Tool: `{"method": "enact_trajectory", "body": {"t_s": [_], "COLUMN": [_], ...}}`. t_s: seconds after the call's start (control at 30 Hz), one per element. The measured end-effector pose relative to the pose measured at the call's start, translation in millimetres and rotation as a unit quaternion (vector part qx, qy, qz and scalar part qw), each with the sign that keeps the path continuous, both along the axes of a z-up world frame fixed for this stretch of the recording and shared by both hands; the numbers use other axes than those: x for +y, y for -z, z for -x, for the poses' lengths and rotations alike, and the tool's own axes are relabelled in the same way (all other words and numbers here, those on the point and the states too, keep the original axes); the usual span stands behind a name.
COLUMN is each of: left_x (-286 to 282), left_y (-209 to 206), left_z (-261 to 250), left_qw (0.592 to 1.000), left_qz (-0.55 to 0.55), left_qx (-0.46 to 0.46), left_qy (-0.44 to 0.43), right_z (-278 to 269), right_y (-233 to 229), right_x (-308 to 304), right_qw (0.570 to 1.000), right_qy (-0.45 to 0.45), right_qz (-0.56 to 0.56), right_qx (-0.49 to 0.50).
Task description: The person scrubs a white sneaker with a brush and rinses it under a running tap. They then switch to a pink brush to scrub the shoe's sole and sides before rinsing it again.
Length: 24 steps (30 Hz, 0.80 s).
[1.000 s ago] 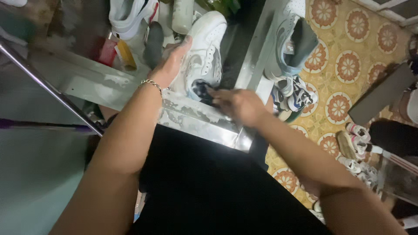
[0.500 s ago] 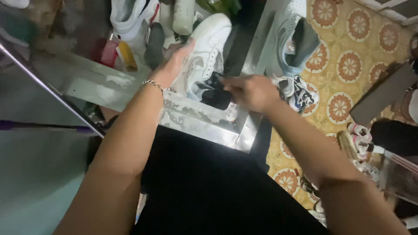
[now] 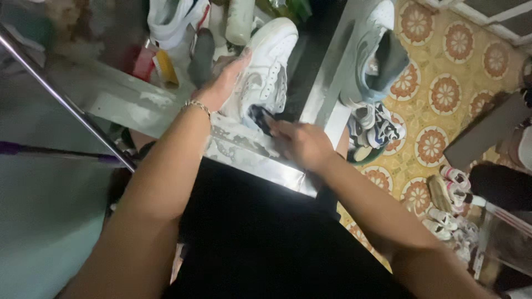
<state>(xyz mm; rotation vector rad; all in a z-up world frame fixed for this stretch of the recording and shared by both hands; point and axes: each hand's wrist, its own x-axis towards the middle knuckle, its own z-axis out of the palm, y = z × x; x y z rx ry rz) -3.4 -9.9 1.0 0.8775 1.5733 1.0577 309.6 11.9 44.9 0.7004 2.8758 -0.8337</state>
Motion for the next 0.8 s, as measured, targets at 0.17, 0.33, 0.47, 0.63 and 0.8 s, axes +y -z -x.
{"method": "enact_trajectory", "body": {"t_s": [0.17, 0.33, 0.47, 0.63, 0.8], "left_x": [-0.9, 15.2, -8.5, 2.8, -0.9], "left_y": [5.5, 28.8, 15.6, -2.3, 82.7], "left_z": [3.4, 1.9, -13.7, -49.0, -32.5], "left_qw": [0.995, 0.897, 0.857, 0.869, 0.956], "left_qz": [-0.021, 0.018, -0.006, 0.144, 0.041], "left_qx": [-0.07, -0.351, -0.449, -0.355, -0.128], "left_qy": [-0.061, -0.268, -0.252, -0.314, -0.262], "right_z": [-54.8, -36.4, -8.0, 86.4, 114.5], "right_y": [-24.5, -15.5, 41.1, -49.0, -34.4], "right_x": [5.3, -10.1, -2.9, 17.8, 53.3], "right_qw": [0.986, 0.919, 0.684, 0.667, 0.602], "right_qy": [0.144, 0.355, 0.544, 0.498, 0.429], "right_qz": [-0.082, 0.075, 0.424, 0.523, 0.644], "right_qx": [-0.005, 0.152, 0.235, 0.184, 0.199]}}
